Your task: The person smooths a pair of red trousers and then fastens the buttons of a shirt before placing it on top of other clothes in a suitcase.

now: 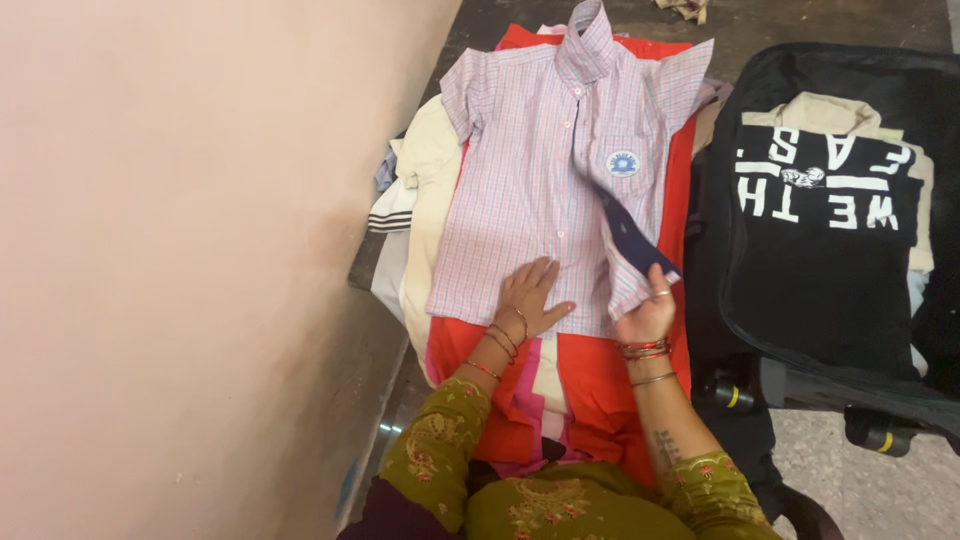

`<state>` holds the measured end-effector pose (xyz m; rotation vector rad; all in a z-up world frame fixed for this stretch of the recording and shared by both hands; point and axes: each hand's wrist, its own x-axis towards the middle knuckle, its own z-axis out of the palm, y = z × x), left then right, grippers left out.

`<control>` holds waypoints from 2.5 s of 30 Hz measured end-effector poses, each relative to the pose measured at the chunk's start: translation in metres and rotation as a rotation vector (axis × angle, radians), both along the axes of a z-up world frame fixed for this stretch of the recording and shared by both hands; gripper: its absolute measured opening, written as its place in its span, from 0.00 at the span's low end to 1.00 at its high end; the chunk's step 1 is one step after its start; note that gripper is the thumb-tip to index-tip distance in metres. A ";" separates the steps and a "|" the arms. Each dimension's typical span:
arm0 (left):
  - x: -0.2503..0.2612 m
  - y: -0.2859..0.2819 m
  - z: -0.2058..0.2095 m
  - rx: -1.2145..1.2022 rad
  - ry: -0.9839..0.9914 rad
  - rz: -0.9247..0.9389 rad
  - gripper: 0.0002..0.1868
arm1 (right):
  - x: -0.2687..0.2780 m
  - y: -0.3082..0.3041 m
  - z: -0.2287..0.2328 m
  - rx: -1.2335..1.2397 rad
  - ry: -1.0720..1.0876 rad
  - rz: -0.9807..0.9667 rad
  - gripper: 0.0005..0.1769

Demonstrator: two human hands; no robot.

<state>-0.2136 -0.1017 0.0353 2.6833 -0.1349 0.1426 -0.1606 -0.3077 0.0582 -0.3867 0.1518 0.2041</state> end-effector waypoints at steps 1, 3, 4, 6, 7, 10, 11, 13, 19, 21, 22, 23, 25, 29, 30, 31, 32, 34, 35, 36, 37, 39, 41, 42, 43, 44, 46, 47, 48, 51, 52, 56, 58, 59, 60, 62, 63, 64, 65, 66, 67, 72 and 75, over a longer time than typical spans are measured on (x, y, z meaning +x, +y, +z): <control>-0.002 0.002 -0.010 -0.025 0.022 0.006 0.48 | -0.006 0.004 0.005 -0.372 -0.027 0.129 0.24; -0.002 0.005 -0.036 0.022 -0.086 0.002 0.41 | -0.015 0.006 0.006 -1.120 -0.084 0.393 0.29; 0.005 0.010 -0.049 0.047 -0.150 0.000 0.37 | -0.012 0.011 0.003 -1.323 -0.442 0.427 0.26; 0.020 0.023 -0.079 -0.136 -0.222 0.028 0.26 | -0.011 0.023 -0.007 -1.659 -1.199 0.472 0.23; 0.026 0.027 -0.092 -0.228 -0.255 0.042 0.22 | -0.014 0.020 -0.010 -1.656 -1.200 0.502 0.24; 0.044 0.035 -0.105 -0.768 -0.270 0.057 0.15 | -0.011 0.016 -0.005 -1.659 -1.110 0.533 0.26; 0.049 0.033 -0.099 -0.677 -0.225 0.088 0.12 | -0.008 0.015 -0.001 -1.664 -1.013 0.512 0.25; 0.051 0.027 -0.079 -0.488 -0.126 0.142 0.11 | -0.003 0.016 0.004 -1.726 -0.929 0.378 0.27; 0.043 0.001 -0.042 -0.738 -0.132 0.499 0.14 | 0.024 0.007 0.005 -2.172 -1.131 0.029 0.43; 0.042 0.013 -0.050 -0.546 0.037 0.397 0.15 | 0.029 0.009 0.008 -2.356 -1.074 0.387 0.49; 0.045 0.020 -0.053 -0.448 0.118 0.346 0.16 | 0.031 0.010 0.011 -2.376 -0.920 0.518 0.45; 0.048 0.025 -0.054 -0.444 0.173 0.327 0.20 | 0.033 0.011 0.014 -2.383 -0.763 0.647 0.41; 0.061 0.035 -0.051 -0.435 0.279 0.294 0.29 | 0.051 0.017 0.018 -2.347 -0.654 0.615 0.39; 0.106 0.042 -0.061 -0.528 0.207 0.301 0.30 | 0.091 0.025 -0.001 -2.310 -0.916 0.215 0.44; 0.119 0.041 -0.069 -0.550 0.148 0.301 0.28 | 0.095 0.026 -0.008 -2.327 -1.010 0.161 0.46; 0.134 0.041 -0.079 -0.572 0.088 0.301 0.27 | 0.095 0.028 -0.015 -2.352 -1.012 0.241 0.47; 0.150 0.042 -0.089 -0.652 0.063 0.321 0.27 | 0.091 0.030 -0.022 -2.378 -1.009 0.322 0.47; 0.189 0.046 -0.102 -0.809 0.006 0.360 0.27 | 0.084 0.031 -0.030 -2.409 -1.000 0.369 0.48; 0.212 0.049 -0.104 -0.837 -0.030 0.340 0.26 | 0.079 0.030 -0.031 -2.417 -0.997 0.334 0.47; 0.234 0.048 -0.106 -0.867 -0.061 0.319 0.24 | 0.074 0.027 -0.032 -2.427 -0.986 0.304 0.47; 0.253 0.049 -0.108 -0.897 -0.092 0.298 0.22 | 0.072 0.026 -0.031 -2.411 -0.987 0.309 0.46; 0.296 0.052 -0.100 -1.162 0.087 0.329 0.20 | 0.076 0.028 -0.026 -2.387 -0.983 0.306 0.46; 0.324 0.051 -0.098 -1.378 0.180 0.307 0.18 | 0.076 0.025 -0.021 -2.319 -0.976 0.276 0.45; 0.336 0.051 -0.098 -1.466 0.179 0.269 0.18 | 0.075 0.024 -0.019 -2.286 -0.967 0.262 0.44; 0.346 0.054 -0.098 -1.554 0.178 0.231 0.17 | 0.075 0.024 -0.017 -2.269 -0.963 0.262 0.44; 0.355 0.057 -0.098 -1.600 0.204 0.233 0.17 | 0.077 0.023 -0.015 -2.252 -0.963 0.259 0.44; 0.377 0.062 -0.093 -1.694 0.252 0.232 0.17 | 0.079 0.023 -0.011 -2.218 -0.955 0.245 0.43; 0.389 0.063 -0.090 -1.712 0.249 0.254 0.16 | 0.078 0.023 -0.010 -2.202 -0.948 0.234 0.43; 0.397 0.063 -0.088 -1.732 0.248 0.284 0.16 | 0.077 0.023 -0.010 -2.183 -0.941 0.232 0.42; 0.416 0.061 -0.083 -1.485 -0.017 0.246 0.18 | 0.080 0.023 -0.009 -2.214 -0.923 0.252 0.42; 0.420 0.061 -0.082 -1.349 -0.148 0.210 0.19 | 0.082 0.023 -0.009 -2.214 -0.919 0.258 0.42; 0.392 0.068 -0.092 -0.652 -0.342 0.316 0.31 | 0.080 0.022 -0.012 -2.211 -0.910 0.280 0.42; 0.378 0.069 -0.084 -0.552 -0.327 0.311 0.38 | 0.082 0.022 -0.012 -2.217 -0.909 0.292 0.42; 0.372 0.066 -0.077 -0.519 -0.418 0.313 0.36 | 0.083 0.023 -0.012 -2.225 -0.904 0.307 0.42; 0.360 0.061 -0.072 -0.487 -0.503 0.317 0.34 | 0.081 0.022 -0.014 -2.232 -0.897 0.330 0.42; 0.333 0.054 -0.061 -0.354 -0.508 0.263 0.30 | 0.081 0.022 -0.016 -2.226 -0.906 0.311 0.42; 0.320 0.052 -0.057 -0.254 -0.428 0.205 0.29 | 0.082 0.022 -0.017 -2.222 -0.912 0.298 0.43; 0.313 0.053 -0.052 -0.153 -0.349 0.148 0.28 | 0.083 0.022 -0.017 -2.219 -0.914 0.286 0.43; 0.315 0.055 -0.048 -0.097 -0.349 0.082 0.29 | 0.084 0.021 -0.017 -2.216 -0.916 0.274 0.43; 0.315 0.056 -0.046 -0.043 -0.341 0.016 0.30 | 0.081 0.020 -0.017 -2.212 -0.914 0.272 0.43; 0.313 0.058 -0.046 0.011 -0.332 -0.050 0.32 | 0.077 0.020 -0.018 -2.212 -0.906 0.285 0.43; 0.307 0.055 -0.045 -0.217 -0.397 0.184 0.26 | 0.078 0.023 -0.009 -2.226 -0.860 0.335 0.42; 0.317 0.053 -0.044 -0.210 -0.378 0.242 0.21 | 0.080 0.023 -0.007 -2.231 -0.888 0.325 0.43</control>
